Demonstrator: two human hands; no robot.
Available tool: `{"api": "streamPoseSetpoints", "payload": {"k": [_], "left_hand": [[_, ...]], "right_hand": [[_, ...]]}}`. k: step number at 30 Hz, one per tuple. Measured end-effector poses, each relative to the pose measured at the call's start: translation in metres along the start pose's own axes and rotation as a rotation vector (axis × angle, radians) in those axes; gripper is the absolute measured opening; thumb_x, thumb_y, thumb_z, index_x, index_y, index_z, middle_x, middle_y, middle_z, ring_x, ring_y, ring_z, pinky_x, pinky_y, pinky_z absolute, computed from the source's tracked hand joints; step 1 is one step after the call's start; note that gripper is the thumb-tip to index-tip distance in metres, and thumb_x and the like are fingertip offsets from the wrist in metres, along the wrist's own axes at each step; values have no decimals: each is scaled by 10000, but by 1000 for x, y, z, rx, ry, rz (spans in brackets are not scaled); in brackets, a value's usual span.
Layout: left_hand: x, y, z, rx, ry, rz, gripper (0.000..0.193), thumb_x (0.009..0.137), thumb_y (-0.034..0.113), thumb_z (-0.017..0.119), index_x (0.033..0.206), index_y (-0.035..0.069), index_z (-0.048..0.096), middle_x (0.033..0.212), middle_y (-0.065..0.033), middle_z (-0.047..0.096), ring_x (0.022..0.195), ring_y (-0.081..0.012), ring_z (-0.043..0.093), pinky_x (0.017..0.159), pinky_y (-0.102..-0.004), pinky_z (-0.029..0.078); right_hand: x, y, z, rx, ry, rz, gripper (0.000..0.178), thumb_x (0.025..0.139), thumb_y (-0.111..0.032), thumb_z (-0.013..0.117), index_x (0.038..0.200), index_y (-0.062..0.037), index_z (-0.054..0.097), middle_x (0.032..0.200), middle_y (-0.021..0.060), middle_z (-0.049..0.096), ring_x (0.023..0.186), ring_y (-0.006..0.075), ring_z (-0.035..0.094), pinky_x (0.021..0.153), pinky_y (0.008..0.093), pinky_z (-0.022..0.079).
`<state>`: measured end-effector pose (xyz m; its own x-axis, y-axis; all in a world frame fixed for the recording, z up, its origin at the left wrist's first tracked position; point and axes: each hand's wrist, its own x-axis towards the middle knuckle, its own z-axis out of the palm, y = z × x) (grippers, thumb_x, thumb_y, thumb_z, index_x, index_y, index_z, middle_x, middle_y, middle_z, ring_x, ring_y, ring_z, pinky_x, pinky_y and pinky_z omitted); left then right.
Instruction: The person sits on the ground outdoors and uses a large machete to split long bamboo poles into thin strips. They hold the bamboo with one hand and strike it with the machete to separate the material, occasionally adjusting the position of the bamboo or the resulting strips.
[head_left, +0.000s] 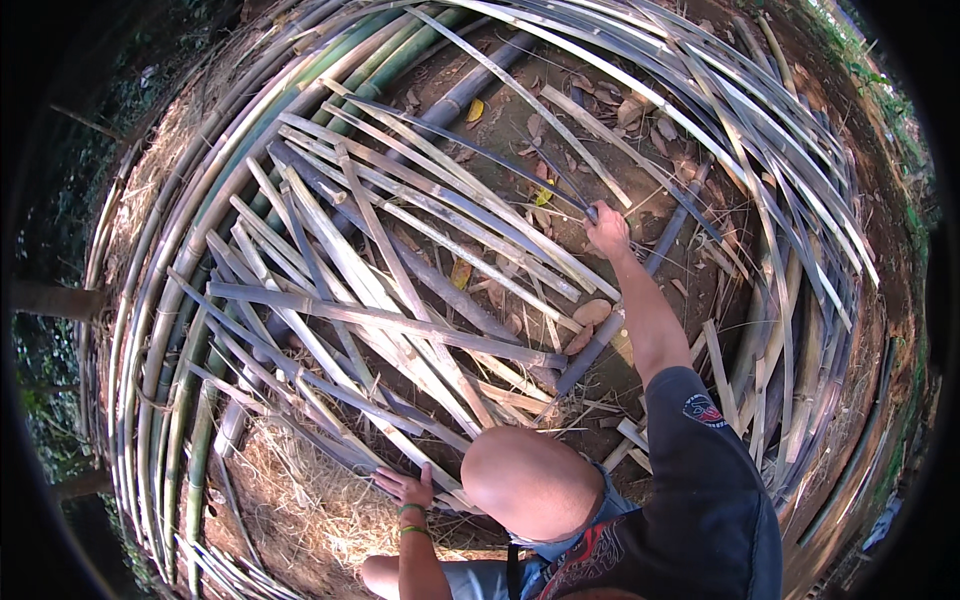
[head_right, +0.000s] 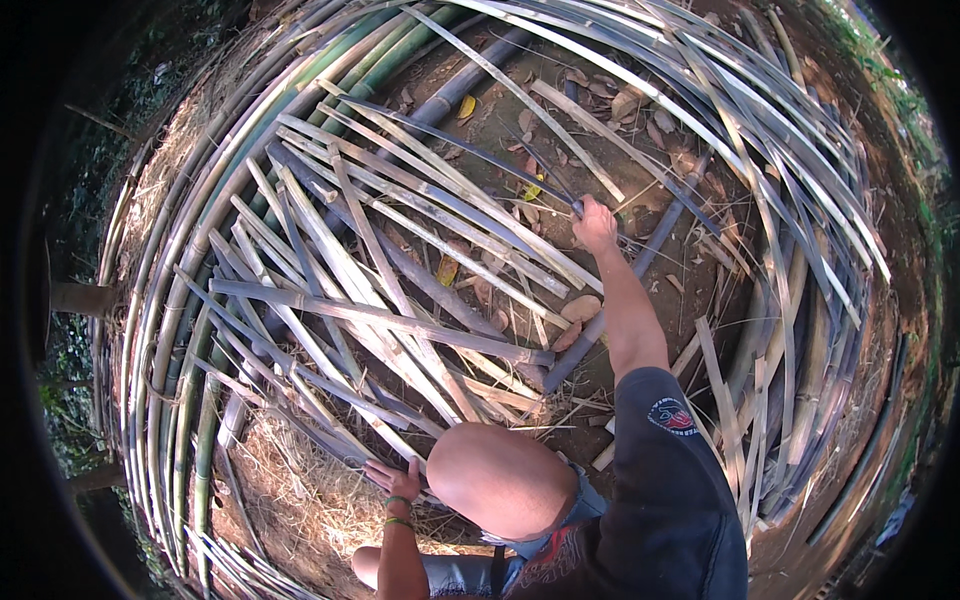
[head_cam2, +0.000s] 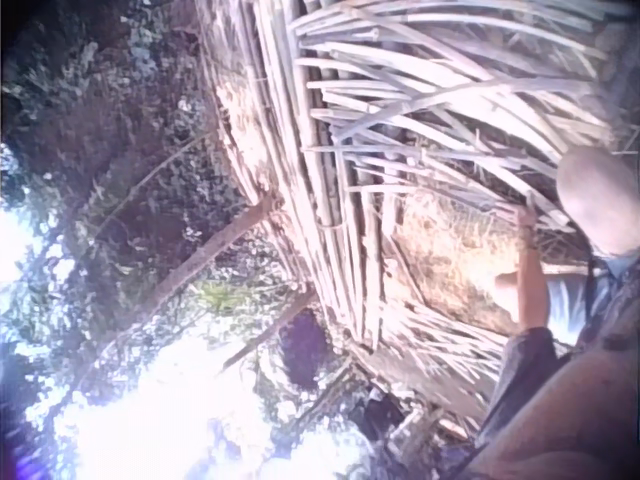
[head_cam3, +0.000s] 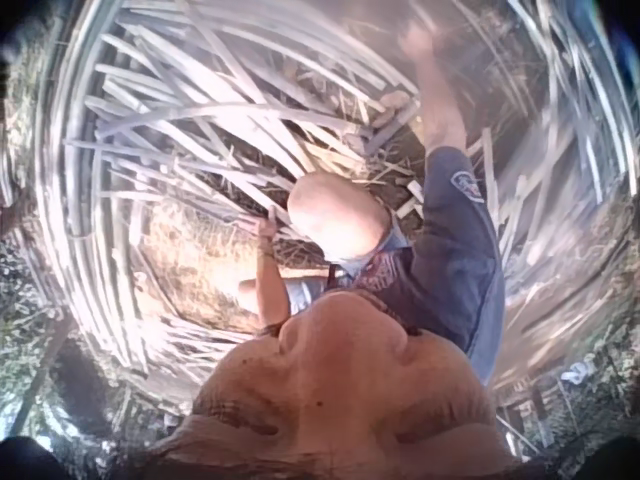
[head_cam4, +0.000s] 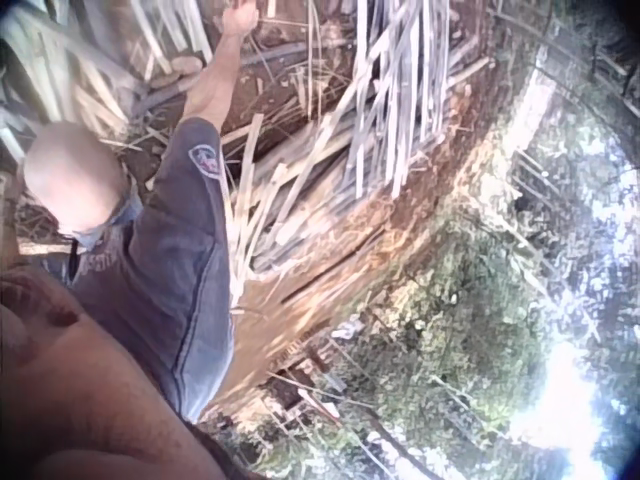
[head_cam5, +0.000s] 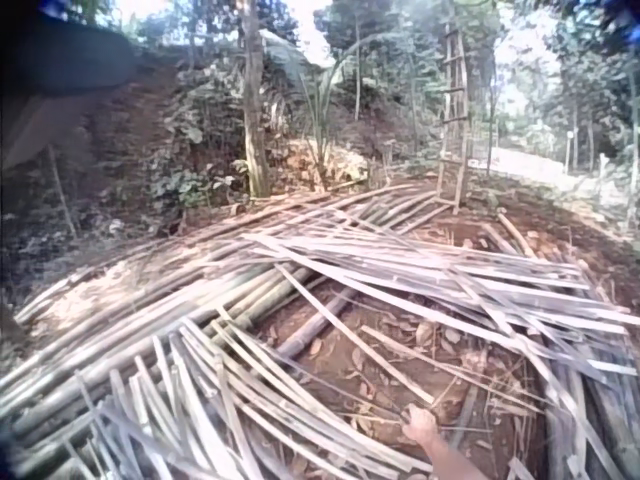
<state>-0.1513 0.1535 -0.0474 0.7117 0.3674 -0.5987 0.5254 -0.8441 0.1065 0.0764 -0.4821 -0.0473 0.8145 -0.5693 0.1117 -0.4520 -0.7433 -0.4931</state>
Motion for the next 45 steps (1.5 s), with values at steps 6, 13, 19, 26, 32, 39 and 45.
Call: {"api": "streamPoseSetpoints", "payload": {"k": [6, 13, 19, 26, 32, 39, 45], "left_hand": [[-4, 1, 0, 39, 7, -5, 1332, 785, 706, 649, 1516, 4, -215, 1598, -265, -189, 1495, -445, -113, 1159, -659, 145], [-10, 16, -14, 30, -50, -62, 1323, 788, 706, 648, 1523, 1, -197, 1604, -235, -210, 1505, -401, -135, 1172, -638, 139], [-14, 14, -10, -1, -29, -78, 1329, 781, 717, 647, 1527, 9, -195, 1609, -229, -200, 1508, -394, -129, 1166, -645, 149], [-16, 22, -18, -39, -42, -77, 1319, 779, 707, 658, 1537, 25, -180, 1614, -220, -190, 1511, -386, -123, 1164, -651, 149], [-15, 16, -12, -36, -19, -98, 1324, 770, 703, 670, 1543, 34, -171, 1616, -209, -201, 1513, -372, -129, 1173, -645, 109], [-14, 19, -15, -44, -39, -103, 1334, 763, 704, 677, 1542, 31, -172, 1616, -211, -200, 1513, -368, -136, 1175, -640, 106], [-15, 21, -18, -27, -39, -97, 1332, 765, 712, 669, 1541, 22, -165, 1616, -220, -191, 1512, -373, -136, 1174, -642, 113]], "right_hand": [[10, -19, 13, -23, 5, 53, 327, 847, -248, 700, 1103, -78, 588, 936, 179, 696, 950, 403, 657, 827, 512, 501], [12, -18, 5, 21, -106, 77, 293, 831, -215, 725, 1039, -58, 591, 907, 145, 700, 924, 349, 678, 817, 473, 504], [23, -73, 2, 260, -188, -32, 272, 794, -232, 756, 936, -46, 616, 904, 140, 705, 906, 326, 677, 812, 441, 501], [61, -177, -3, 376, -121, -89, 267, 785, -222, 781, 932, -52, 635, 874, 118, 705, 851, 295, 684, 800, 412, 515], [31, -250, 1, 505, -334, 13, 260, 828, -204, 761, 921, -27, 595, 802, 63, 637, 767, 191, 603, 712, 365, 488], [6, -191, 61, 226, -258, -1, 375, 805, -201, 737, 1085, 7, 601, 987, 211, 687, 964, 373, 661, 859, 461, 512], [6, -152, 76, -16, -192, 115, 391, 799, -206, 720, 1109, 1, 604, 1028, 251, 681, 1034, 432, 638, 921, 512, 495]]}}
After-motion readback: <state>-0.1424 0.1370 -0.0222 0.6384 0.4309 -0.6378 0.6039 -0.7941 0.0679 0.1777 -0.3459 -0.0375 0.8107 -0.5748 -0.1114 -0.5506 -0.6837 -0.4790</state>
